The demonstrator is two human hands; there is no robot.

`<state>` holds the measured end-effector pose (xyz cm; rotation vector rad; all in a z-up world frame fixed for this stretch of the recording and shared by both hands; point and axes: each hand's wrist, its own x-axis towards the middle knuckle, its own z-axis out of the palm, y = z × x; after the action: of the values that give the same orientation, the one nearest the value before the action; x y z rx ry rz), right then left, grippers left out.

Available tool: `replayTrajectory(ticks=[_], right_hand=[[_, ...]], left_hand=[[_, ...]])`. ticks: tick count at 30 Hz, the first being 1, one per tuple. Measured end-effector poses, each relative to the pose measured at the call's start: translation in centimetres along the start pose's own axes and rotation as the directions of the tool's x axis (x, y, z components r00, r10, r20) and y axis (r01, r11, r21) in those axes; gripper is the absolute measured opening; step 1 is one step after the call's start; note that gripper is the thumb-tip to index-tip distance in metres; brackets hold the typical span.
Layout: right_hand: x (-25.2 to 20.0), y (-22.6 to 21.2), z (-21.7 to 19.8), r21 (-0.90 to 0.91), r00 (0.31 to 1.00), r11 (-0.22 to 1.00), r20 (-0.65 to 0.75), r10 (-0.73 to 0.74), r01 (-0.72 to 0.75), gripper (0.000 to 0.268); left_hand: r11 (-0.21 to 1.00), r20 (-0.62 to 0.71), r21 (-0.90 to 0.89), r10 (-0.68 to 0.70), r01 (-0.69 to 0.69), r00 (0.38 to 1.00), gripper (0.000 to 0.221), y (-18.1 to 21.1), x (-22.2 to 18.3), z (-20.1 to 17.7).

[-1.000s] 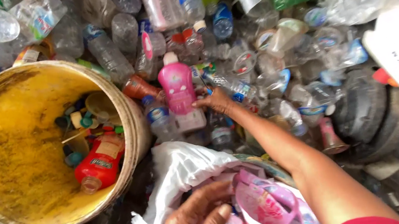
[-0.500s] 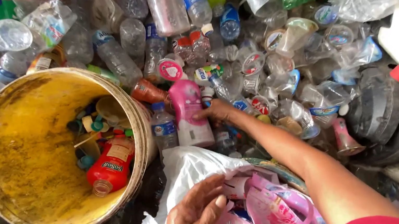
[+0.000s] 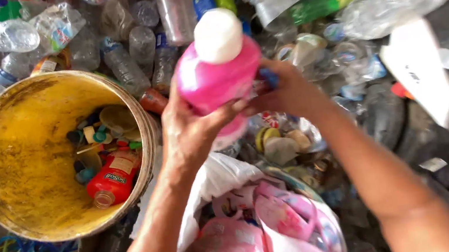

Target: Sorting plastic bottles by removing caps and labels before placing them in bins

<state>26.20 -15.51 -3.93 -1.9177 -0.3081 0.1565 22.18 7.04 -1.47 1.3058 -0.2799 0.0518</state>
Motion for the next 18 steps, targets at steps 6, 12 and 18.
replayTrajectory(ticks=[6, 12, 18], right_hand=[[-10.8, -10.4, -5.3, -0.191, 0.900, 0.981, -0.423, -0.106, 0.026, 0.030], [-23.3, -19.9, -1.3, -0.704, 0.879, 0.710, -0.335, -0.340, 0.007, 0.041], [-33.1, -23.5, 1.0, -0.426, 0.973, 0.897, -0.129, -0.193, 0.122, 0.025]], left_hand=[[0.723, -0.031, 0.669, -0.205, 0.173, 0.978, 0.070, 3.4, -5.3, 4.7], [0.489, 0.356, 0.710, 0.372, -0.507, 0.857, 0.059, 10.8, -15.1, 8.6], [0.786, 0.426, 0.582, -0.075, -0.209, 0.902, 0.071, 15.2, -24.5, 7.2]])
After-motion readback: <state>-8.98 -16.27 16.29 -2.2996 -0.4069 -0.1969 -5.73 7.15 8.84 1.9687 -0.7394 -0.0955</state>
